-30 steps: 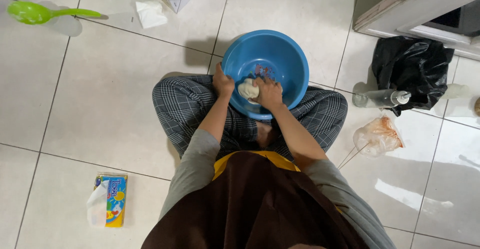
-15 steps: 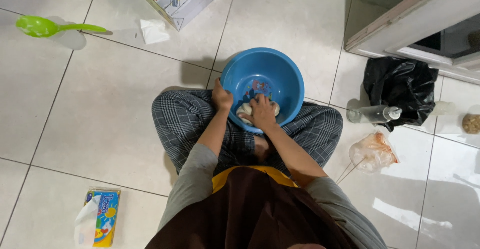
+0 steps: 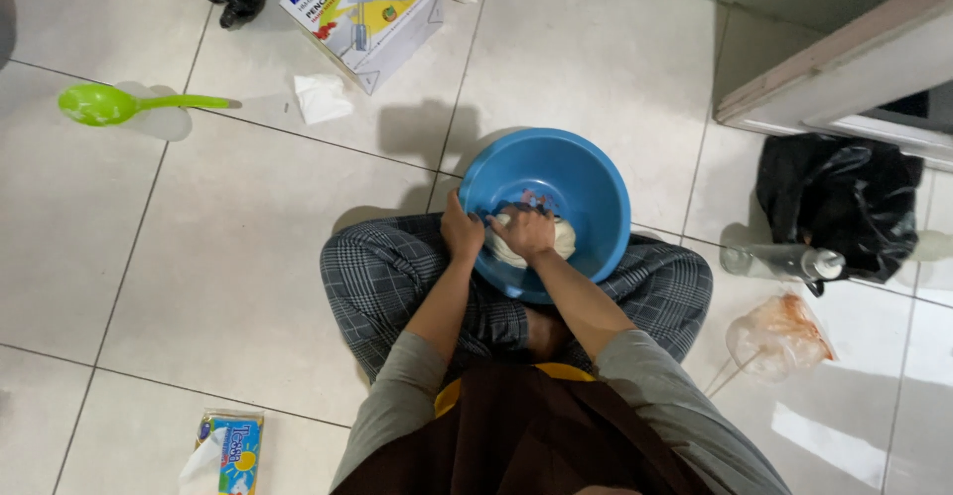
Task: Kneading dough by hand in a blue basin while sitting on the floor.
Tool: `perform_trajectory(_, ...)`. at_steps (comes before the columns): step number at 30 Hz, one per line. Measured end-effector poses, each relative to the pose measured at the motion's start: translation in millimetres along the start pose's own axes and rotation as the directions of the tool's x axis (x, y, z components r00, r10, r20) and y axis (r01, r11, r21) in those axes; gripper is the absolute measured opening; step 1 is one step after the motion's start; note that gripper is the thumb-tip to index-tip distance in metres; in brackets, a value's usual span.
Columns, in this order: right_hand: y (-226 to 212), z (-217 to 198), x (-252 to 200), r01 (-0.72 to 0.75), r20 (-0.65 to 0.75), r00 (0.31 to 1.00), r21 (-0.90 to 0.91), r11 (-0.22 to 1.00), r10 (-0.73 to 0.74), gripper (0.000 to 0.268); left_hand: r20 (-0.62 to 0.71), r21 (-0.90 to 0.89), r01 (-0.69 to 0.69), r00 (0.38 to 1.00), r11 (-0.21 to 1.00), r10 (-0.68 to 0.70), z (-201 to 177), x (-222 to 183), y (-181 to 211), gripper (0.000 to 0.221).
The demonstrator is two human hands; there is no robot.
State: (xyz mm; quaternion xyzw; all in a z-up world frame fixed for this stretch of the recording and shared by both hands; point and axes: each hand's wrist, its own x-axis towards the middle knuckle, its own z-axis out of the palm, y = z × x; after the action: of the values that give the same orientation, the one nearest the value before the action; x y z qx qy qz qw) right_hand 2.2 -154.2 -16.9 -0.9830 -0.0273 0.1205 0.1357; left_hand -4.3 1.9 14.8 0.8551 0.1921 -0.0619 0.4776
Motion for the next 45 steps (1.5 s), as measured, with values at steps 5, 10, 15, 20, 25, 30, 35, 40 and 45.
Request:
perform_trajectory(5,3.6,8.6,34.1,-0.012,-0.049,0.999,-0.022,1.0,0.011,0.053,0.005,-0.029,0.023,1.0,0.999,-0.023,1.0,3.1,1.5,0.051)
perform_trajectory(10,17.3,26.2,60.9,-0.016,-0.056,0.998,-0.017,1.0,0.015,0.054,0.025,-0.017,0.036,0.999,0.999,-0.035,4.3,8.0,1.5,0.051)
perform_trajectory(15,16.5,22.3,71.9,-0.046,-0.101,0.994,-0.015,0.999,0.044,0.054,0.016,-0.019,0.018,1.0,1.0,-0.017,5.7,11.8,2.2,0.049)
perform_trajectory(20,23.3,36.7,78.0,-0.074,-0.132,0.989,0.002,0.997,0.074,0.053,0.02,-0.024,-0.006,1.0,1.0,0.007,4.5,12.2,2.7,0.047)
perform_trajectory(25,19.8,34.5,56.2,-0.065,-0.182,0.981,-0.015,0.998,0.061,0.049,0.012,-0.027,-0.039,0.999,0.999,0.039,5.4,11.2,-5.0,0.047)
perform_trajectory(30,-7.5,-20.9,-2.2,0.018,-0.148,0.989,0.004,1.0,-0.017,0.044,-0.021,-0.017,-0.094,0.995,0.995,0.093,10.7,11.5,-16.1,0.049)
perform_trajectory(35,5.1,-20.3,-26.7,0.122,-0.018,0.992,-0.021,0.992,-0.122,0.036,-0.038,0.022,-0.096,0.995,0.995,0.097,20.7,15.9,-28.1,0.051)
perform_trajectory(40,2.3,-44.8,-67.3,0.244,0.035,0.97,-0.07,0.967,-0.242,0.077,-0.023,0.038,-0.079,0.997,0.996,0.08,20.5,14.7,-26.6,0.051)
perform_trajectory(45,11.6,-26.8,-86.4,0.167,-0.026,0.986,-0.006,0.986,-0.167,0.077,-0.07,-0.027,-0.087,0.994,0.996,0.085,19.5,9.8,-27.5,0.048)
